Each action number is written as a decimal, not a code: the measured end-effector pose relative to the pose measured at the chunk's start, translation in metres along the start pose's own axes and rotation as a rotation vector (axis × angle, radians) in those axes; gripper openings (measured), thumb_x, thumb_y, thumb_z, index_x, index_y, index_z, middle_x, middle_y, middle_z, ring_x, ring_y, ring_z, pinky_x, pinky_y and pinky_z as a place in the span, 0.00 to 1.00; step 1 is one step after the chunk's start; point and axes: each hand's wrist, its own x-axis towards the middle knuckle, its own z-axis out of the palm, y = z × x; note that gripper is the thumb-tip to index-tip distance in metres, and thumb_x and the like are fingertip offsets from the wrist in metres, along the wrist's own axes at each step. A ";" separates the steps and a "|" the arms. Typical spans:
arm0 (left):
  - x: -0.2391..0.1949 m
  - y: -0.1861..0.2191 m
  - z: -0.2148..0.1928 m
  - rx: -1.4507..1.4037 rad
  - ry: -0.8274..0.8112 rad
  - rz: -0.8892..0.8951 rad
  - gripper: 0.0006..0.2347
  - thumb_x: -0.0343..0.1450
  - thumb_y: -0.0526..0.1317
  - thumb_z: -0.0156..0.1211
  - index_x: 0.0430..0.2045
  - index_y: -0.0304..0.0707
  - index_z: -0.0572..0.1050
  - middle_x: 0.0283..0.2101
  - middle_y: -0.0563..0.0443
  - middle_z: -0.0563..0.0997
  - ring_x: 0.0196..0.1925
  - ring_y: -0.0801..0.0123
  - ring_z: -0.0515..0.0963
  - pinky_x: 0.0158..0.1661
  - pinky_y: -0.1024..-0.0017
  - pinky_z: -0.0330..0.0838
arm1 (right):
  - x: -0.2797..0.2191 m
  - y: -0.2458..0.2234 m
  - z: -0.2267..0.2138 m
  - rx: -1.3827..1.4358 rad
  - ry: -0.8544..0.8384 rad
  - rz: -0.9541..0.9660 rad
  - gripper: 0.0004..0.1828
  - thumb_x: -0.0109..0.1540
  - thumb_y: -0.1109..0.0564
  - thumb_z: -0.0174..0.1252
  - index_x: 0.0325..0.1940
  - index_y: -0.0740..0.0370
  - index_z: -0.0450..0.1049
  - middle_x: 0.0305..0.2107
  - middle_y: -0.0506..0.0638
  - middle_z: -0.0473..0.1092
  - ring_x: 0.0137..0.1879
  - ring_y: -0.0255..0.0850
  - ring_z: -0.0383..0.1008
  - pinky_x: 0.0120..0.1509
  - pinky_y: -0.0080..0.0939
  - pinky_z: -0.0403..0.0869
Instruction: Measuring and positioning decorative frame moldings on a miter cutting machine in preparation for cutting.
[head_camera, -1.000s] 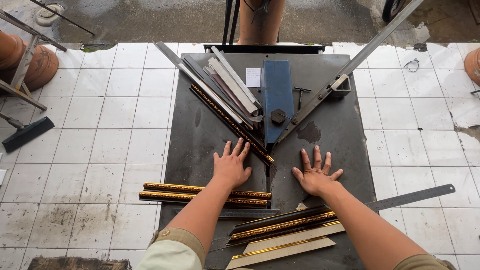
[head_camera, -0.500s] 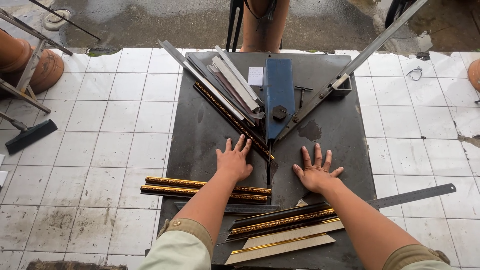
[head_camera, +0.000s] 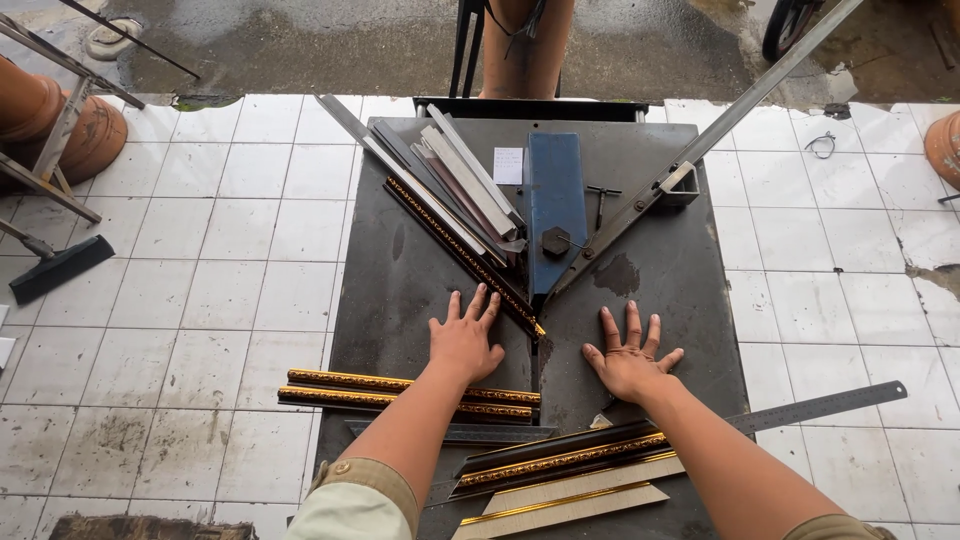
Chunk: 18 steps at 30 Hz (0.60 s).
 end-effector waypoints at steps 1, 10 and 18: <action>0.000 0.001 0.003 0.000 0.000 0.000 0.32 0.62 0.48 0.41 0.61 0.55 0.39 0.66 0.55 0.36 0.66 0.49 0.41 0.49 0.46 0.56 | 0.000 0.001 0.002 0.000 0.000 0.000 0.34 0.59 0.31 0.26 0.65 0.34 0.25 0.64 0.48 0.17 0.67 0.58 0.14 0.57 0.80 0.31; -0.005 0.000 0.010 0.002 0.010 0.000 0.33 0.61 0.50 0.42 0.61 0.56 0.39 0.66 0.57 0.36 0.66 0.50 0.42 0.48 0.47 0.58 | -0.030 -0.065 -0.004 0.474 0.199 -0.133 0.23 0.53 0.36 0.51 0.48 0.44 0.66 0.39 0.46 0.64 0.49 0.48 0.64 0.44 0.51 0.67; -0.013 -0.005 0.025 0.016 0.134 0.058 0.31 0.62 0.51 0.45 0.61 0.54 0.45 0.65 0.53 0.44 0.65 0.49 0.47 0.48 0.49 0.57 | -0.047 -0.052 -0.014 0.474 0.088 -0.116 0.13 0.55 0.46 0.47 0.37 0.51 0.71 0.35 0.51 0.67 0.48 0.49 0.66 0.44 0.49 0.67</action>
